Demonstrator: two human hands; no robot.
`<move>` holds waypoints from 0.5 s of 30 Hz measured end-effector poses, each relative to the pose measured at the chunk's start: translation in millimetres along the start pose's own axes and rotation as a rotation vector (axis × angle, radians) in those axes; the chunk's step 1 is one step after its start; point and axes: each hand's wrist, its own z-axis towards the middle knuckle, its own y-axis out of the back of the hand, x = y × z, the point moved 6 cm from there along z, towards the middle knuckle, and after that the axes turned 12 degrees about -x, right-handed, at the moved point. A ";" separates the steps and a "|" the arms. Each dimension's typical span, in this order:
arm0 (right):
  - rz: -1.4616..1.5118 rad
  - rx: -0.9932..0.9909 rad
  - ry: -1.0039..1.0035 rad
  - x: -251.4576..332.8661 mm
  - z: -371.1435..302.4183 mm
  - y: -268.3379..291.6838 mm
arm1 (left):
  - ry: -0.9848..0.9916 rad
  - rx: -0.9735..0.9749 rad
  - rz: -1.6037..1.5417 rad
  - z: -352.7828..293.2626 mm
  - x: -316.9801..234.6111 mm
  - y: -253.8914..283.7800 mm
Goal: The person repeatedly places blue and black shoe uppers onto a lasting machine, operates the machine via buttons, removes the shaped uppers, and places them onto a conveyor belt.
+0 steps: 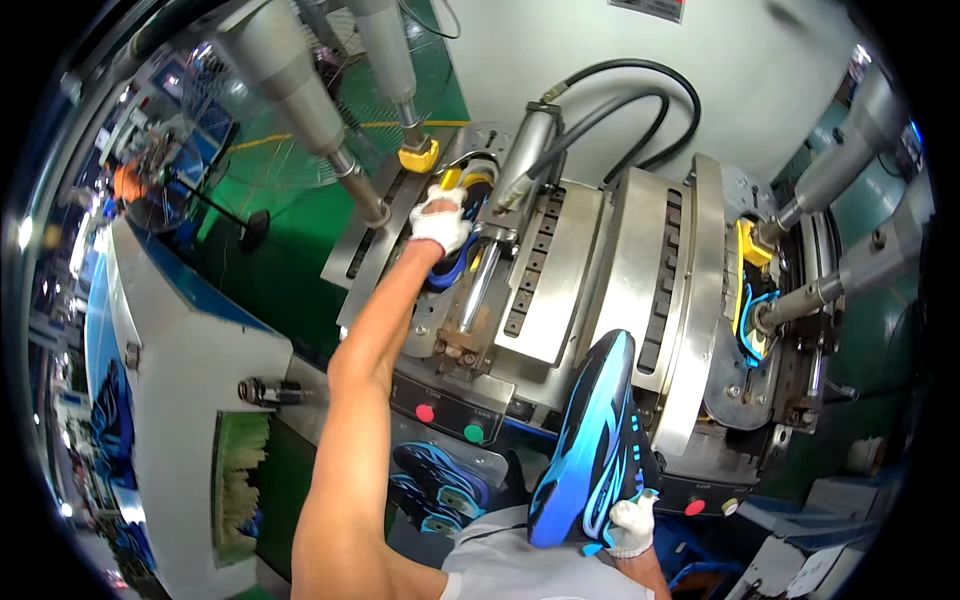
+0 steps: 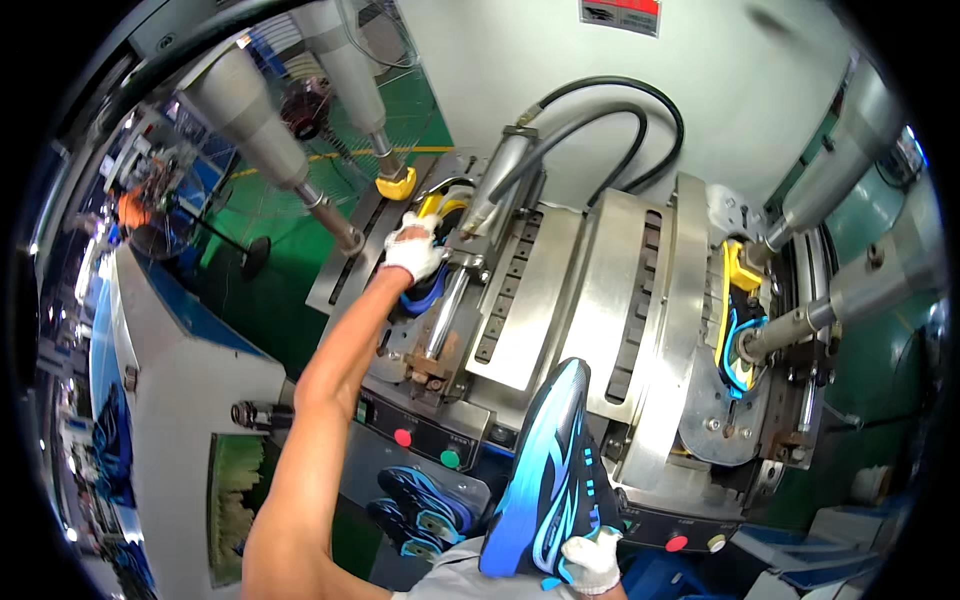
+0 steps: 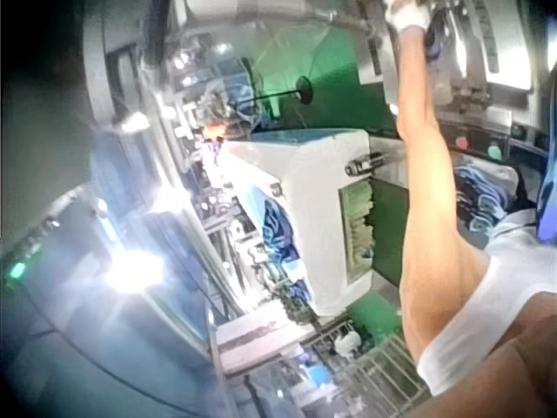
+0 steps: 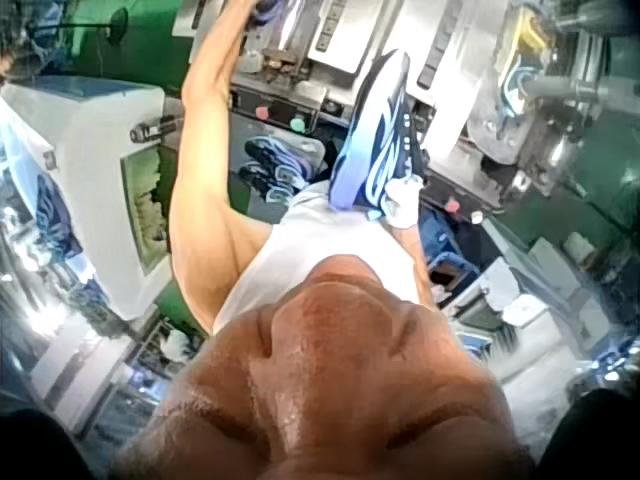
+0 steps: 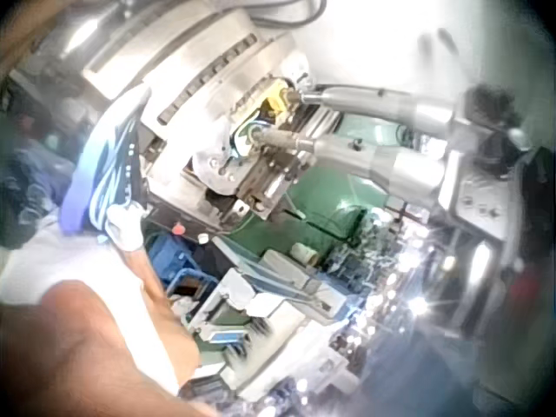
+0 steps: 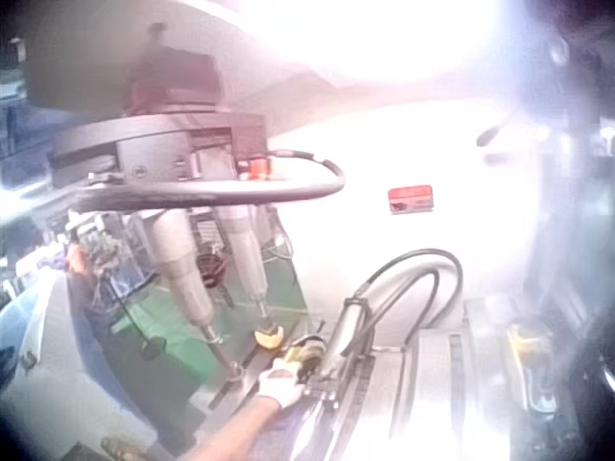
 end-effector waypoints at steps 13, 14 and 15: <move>-0.309 -0.016 0.082 -6.9 84.6 -237.2 | 0.189 -0.536 -0.392 -226.2 49.9 239.3; -0.313 0.064 0.047 -20.6 115.1 -273.7 | 0.241 -0.564 -0.362 -262.5 61.3 247.1; -0.317 0.042 0.097 -37.5 158.6 -294.1 | 0.292 -0.591 -0.329 -299.7 71.0 253.0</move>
